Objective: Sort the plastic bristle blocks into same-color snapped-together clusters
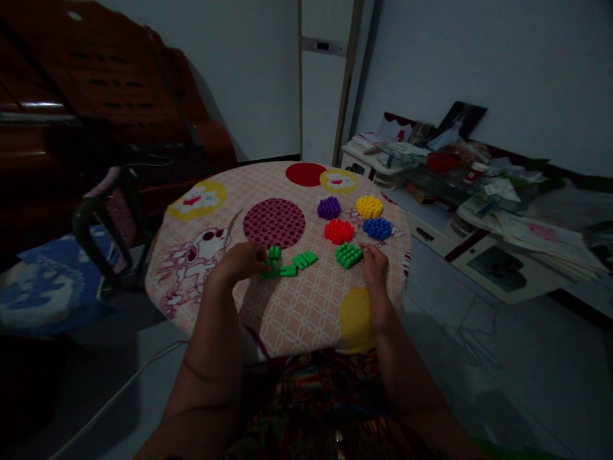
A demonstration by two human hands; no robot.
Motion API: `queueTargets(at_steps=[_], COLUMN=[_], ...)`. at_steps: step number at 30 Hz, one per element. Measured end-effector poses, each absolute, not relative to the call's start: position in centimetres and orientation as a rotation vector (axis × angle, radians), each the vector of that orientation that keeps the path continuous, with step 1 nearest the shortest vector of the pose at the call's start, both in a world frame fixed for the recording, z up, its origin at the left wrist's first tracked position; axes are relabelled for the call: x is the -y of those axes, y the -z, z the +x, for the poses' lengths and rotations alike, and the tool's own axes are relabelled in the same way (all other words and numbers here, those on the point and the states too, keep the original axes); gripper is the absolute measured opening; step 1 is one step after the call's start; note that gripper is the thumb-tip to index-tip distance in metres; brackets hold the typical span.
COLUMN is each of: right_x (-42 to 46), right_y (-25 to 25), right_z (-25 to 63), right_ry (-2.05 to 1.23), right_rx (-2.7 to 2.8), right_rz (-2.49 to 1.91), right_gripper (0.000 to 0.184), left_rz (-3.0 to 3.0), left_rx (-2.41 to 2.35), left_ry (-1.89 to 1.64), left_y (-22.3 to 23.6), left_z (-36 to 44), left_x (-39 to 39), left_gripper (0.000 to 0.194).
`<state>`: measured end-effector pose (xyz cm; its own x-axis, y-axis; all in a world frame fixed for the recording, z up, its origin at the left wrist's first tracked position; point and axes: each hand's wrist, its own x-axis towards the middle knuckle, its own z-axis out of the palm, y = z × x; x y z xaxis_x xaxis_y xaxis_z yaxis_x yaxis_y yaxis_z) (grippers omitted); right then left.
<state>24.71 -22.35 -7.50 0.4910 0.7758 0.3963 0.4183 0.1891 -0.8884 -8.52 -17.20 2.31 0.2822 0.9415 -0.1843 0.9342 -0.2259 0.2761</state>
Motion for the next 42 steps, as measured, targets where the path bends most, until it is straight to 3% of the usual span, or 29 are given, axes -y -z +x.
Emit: queueTargets(at_steps=[8,16,27,34,42], right_x=[22.1,22.3,22.2,22.2,22.2], right_y=[7.7,6.7,7.1,7.2,7.2], right_z=[24.8,24.5,24.9,24.7,24.6], right_ry=[-0.416,-0.455,-0.463,-0.506,-0.529], right_rx=[1.004,0.906,0.89,0.86,0.858], right_rz=[-1.359,-1.317,-1.328,-1.313,-1.302], right_gripper=[0.035,0.033,0.033,0.037,0.034], left_rz=[2.314,2.498,2.508,2.475,2.47], left_rx=[-1.302,-1.116,-1.146,-1.296,-1.707], left_ry=[-0.568,-0.584,-0.562,-0.625,-0.03], left_y=[-4.7,-1.4,1.0,-1.0,-1.5], left_z=[1.2,10.1,10.7,7.3,2.1], left_x=[20.3,21.6,21.9,19.8,16.7], left_gripper=[0.007,0.008,0.018,0.018,0.031])
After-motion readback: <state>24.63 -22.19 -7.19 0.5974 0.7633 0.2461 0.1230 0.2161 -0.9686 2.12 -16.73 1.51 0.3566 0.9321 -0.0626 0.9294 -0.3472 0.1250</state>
